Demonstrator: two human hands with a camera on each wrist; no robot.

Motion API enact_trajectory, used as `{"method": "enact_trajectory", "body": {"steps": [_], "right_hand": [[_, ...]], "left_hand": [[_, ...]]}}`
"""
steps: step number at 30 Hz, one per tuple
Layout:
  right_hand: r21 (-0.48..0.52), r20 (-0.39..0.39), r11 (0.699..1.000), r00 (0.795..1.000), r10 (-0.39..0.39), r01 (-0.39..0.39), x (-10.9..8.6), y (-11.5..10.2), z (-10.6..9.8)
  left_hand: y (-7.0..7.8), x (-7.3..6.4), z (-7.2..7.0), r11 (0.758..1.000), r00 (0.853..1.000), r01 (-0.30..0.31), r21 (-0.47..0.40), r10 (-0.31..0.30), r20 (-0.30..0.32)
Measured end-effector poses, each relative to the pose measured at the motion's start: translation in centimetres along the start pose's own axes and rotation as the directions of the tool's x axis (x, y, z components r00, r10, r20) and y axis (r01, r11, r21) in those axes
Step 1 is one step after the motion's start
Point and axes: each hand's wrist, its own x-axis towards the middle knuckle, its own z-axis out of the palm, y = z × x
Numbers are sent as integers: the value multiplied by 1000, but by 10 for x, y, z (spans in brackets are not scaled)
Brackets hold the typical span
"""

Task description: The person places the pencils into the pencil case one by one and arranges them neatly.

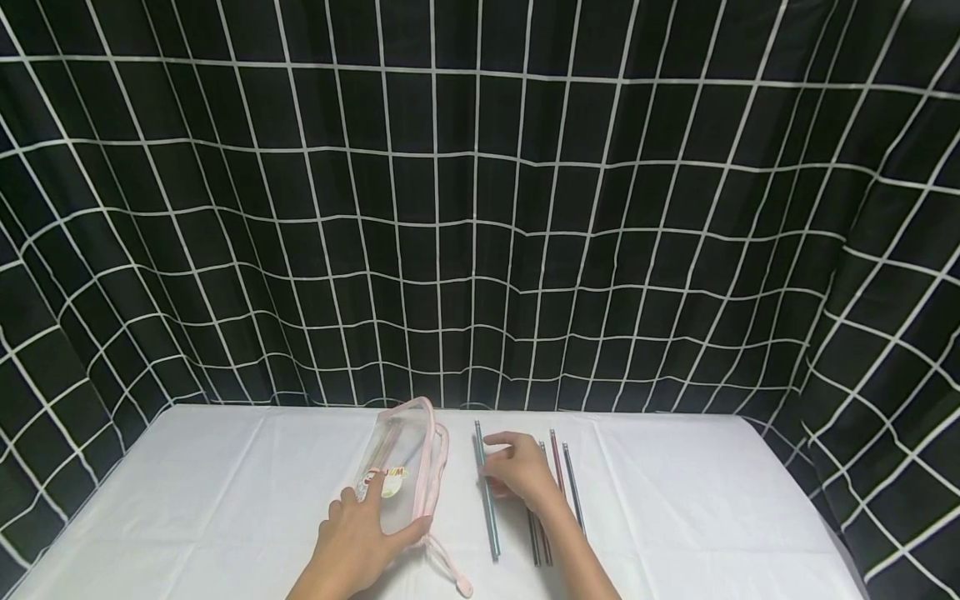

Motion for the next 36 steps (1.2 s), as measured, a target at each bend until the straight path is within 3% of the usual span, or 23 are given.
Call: {"method": "enact_trajectory", "body": {"steps": [12, 22, 36], "right_hand": [[94, -19, 995, 1000, -17, 18, 0, -7, 6], [83, -50, 996, 998, -25, 29, 2, -9, 12], [94, -28, 995, 999, -16, 18, 3, -13, 22]], "left_hand": [[-1, 0, 2, 1000, 1000, 7, 11, -7, 7], [-1, 1, 1, 1000, 1000, 14, 8, -14, 10], [0, 1, 2, 1000, 1000, 5, 9, -5, 6]]}}
